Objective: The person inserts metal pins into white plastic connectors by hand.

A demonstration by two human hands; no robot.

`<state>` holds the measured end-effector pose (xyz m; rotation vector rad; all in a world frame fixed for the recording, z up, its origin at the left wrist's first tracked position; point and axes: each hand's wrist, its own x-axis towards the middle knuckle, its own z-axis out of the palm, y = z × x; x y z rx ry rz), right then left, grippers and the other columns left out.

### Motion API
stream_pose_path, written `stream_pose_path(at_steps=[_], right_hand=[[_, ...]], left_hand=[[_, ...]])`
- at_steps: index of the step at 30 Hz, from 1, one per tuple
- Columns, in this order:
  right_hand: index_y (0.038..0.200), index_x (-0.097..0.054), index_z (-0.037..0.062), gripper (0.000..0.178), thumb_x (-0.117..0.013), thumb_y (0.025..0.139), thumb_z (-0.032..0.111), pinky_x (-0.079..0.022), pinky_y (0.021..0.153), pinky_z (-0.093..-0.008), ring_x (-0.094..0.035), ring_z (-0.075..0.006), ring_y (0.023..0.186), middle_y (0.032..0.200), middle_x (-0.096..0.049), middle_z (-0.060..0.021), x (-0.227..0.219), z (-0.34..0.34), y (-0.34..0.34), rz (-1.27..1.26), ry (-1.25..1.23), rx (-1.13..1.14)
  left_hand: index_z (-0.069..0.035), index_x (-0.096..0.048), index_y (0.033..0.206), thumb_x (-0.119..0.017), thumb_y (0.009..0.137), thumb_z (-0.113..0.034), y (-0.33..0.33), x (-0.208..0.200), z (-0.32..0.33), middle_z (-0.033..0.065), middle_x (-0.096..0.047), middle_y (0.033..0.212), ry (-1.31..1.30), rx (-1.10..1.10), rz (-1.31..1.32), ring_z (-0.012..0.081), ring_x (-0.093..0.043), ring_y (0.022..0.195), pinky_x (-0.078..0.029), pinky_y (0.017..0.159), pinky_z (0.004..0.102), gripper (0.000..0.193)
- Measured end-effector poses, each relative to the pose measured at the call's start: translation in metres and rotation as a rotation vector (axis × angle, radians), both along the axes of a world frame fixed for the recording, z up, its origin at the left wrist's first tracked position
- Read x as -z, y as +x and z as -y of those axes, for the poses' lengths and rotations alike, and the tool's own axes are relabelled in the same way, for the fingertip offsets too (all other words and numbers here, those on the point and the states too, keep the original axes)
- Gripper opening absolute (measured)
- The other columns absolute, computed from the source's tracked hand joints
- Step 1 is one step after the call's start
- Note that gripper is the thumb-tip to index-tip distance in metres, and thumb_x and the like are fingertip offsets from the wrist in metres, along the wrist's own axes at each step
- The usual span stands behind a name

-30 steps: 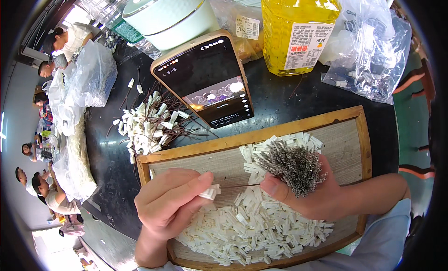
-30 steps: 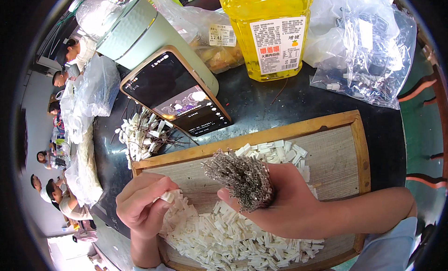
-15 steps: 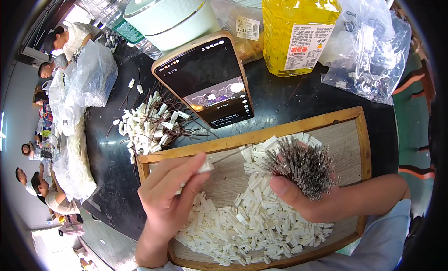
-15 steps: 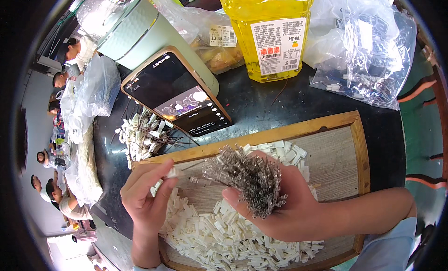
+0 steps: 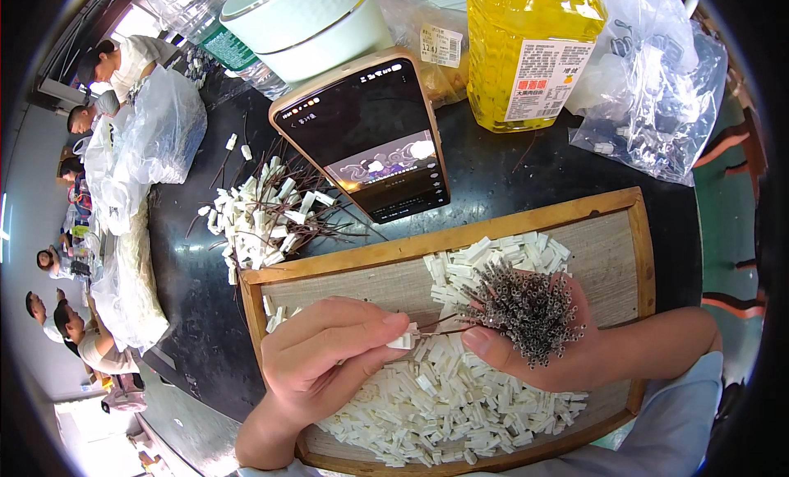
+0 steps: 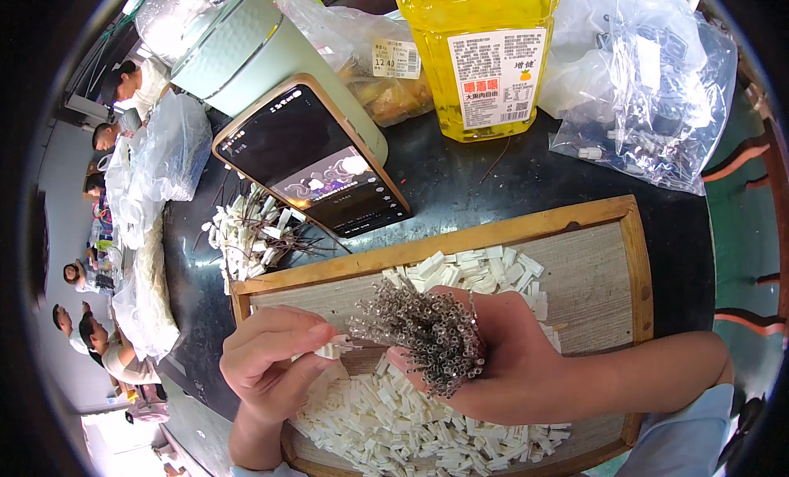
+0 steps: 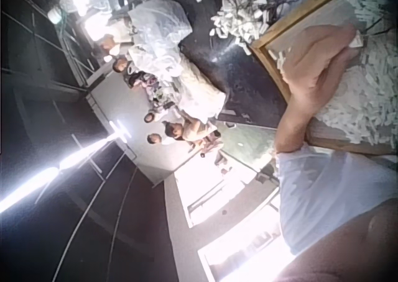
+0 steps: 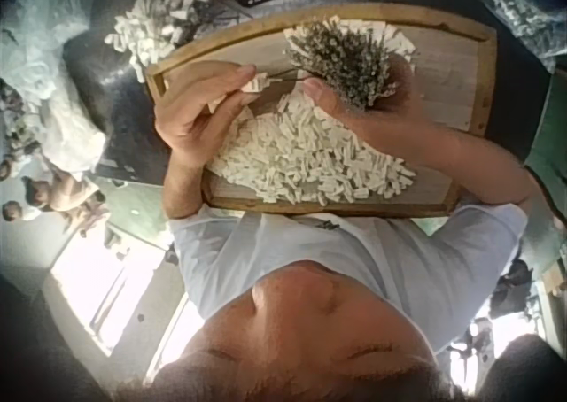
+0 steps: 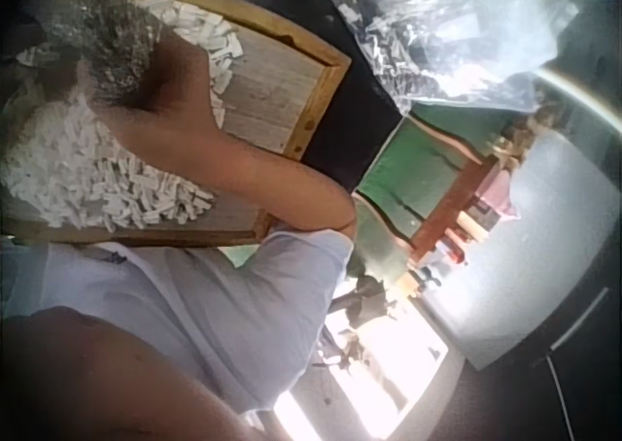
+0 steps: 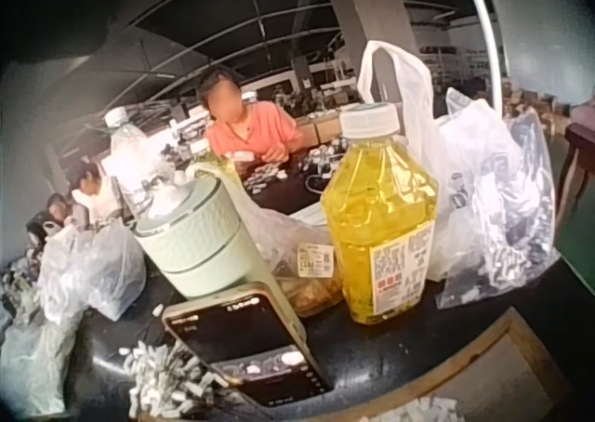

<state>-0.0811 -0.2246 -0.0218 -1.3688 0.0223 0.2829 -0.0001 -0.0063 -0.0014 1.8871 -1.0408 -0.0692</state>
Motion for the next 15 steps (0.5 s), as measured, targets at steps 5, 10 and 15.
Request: stream_pose_path(at_steps=[5,10,15], right_hand=[[0.104,-0.058,-0.0024,0.026,-0.065,0.079,-0.002,-0.046,0.075,-0.0212,-0.055,-0.0033,0.085,0.092,-0.064,-0.0015,-0.001,0.005,-0.001,-0.016,0.050,-0.045],[0.090,-0.062,0.0020,0.024,-0.071,0.081,0.022,-0.049,0.070,-0.0224,-0.063,-0.0123,0.072,0.081,-0.066,-0.0058,0.004,-0.004,-0.002,-0.007,0.111,0.045],[0.089,-0.062,0.0022,0.023,-0.071,0.080,0.022,-0.048,0.070,-0.0220,-0.063,-0.0117,0.072,0.082,-0.067,-0.0050,0.000,-0.006,-0.004,-0.008,0.172,0.065]], left_hand=[[0.002,-0.067,0.089,-0.075,0.062,0.003,-0.005,0.003,0.010,0.0111,-0.064,0.078,0.034,0.036,0.072,0.0233,-0.064,0.070,-0.052,0.061,0.0286,0.028],[0.003,-0.067,0.091,-0.073,0.065,0.003,-0.006,-0.002,0.013,0.0111,-0.064,0.081,0.062,0.112,0.067,0.0221,-0.064,0.072,-0.054,0.061,0.0294,0.027],[0.002,-0.068,0.090,-0.073,0.065,0.002,-0.006,-0.004,0.008,0.0116,-0.066,0.084,0.067,0.064,0.028,0.0223,-0.066,0.073,-0.054,0.060,0.0281,0.026]])
